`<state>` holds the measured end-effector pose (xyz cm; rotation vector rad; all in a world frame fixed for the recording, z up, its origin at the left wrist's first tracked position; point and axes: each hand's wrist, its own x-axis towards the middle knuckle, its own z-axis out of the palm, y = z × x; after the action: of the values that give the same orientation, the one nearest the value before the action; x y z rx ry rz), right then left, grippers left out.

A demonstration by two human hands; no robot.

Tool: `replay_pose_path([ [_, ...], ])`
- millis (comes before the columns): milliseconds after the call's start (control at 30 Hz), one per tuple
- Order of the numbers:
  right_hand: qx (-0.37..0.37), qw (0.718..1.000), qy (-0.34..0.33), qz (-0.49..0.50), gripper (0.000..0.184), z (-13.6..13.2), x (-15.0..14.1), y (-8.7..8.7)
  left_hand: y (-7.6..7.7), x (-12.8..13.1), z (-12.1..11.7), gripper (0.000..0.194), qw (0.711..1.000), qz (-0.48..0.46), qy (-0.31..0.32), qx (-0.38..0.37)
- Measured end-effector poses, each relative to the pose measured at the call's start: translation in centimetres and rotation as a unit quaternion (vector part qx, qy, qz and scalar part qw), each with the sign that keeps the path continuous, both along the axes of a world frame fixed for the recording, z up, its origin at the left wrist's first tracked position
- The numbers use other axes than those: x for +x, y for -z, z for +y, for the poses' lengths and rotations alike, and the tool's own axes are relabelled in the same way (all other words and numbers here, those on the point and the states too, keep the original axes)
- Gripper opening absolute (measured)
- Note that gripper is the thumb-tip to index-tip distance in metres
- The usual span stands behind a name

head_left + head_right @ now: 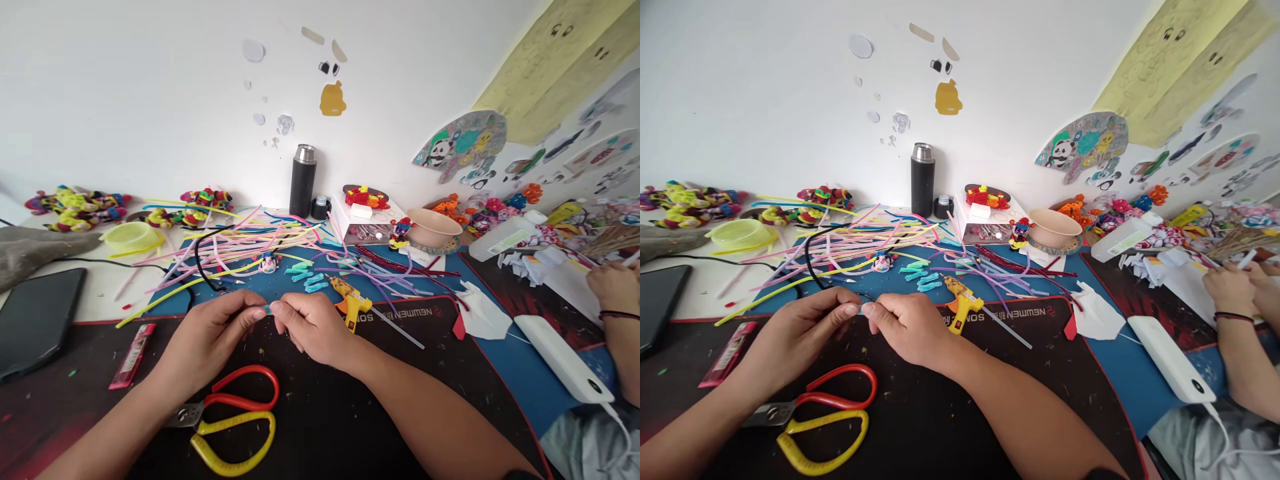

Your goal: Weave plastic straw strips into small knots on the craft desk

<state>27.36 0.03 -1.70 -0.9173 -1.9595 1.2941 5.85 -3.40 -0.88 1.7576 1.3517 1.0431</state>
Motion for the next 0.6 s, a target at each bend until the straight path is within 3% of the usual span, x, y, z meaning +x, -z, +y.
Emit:
replay_pose_path([
  [100,-0.043,0.999,0.000,0.020,0.052,0.19,0.16,0.21,-0.29,-0.21,-0.21,0.026,0.997,0.043,0.026,0.066],
  [200,-0.059,0.998,-0.006,0.010,0.052,0.31,0.28,0.34,-0.50,-0.12,-0.27,0.030,0.995,0.069,0.030,0.072],
  [400,-0.029,1.000,0.000,-0.011,0.050,0.49,0.21,0.20,-0.63,0.16,-0.23,0.043,0.998,0.061,0.018,0.018],
  [600,0.045,0.998,0.023,-0.044,0.049,0.47,0.09,0.13,-0.16,0.32,-0.15,0.061,0.996,0.003,-0.001,-0.092],
])
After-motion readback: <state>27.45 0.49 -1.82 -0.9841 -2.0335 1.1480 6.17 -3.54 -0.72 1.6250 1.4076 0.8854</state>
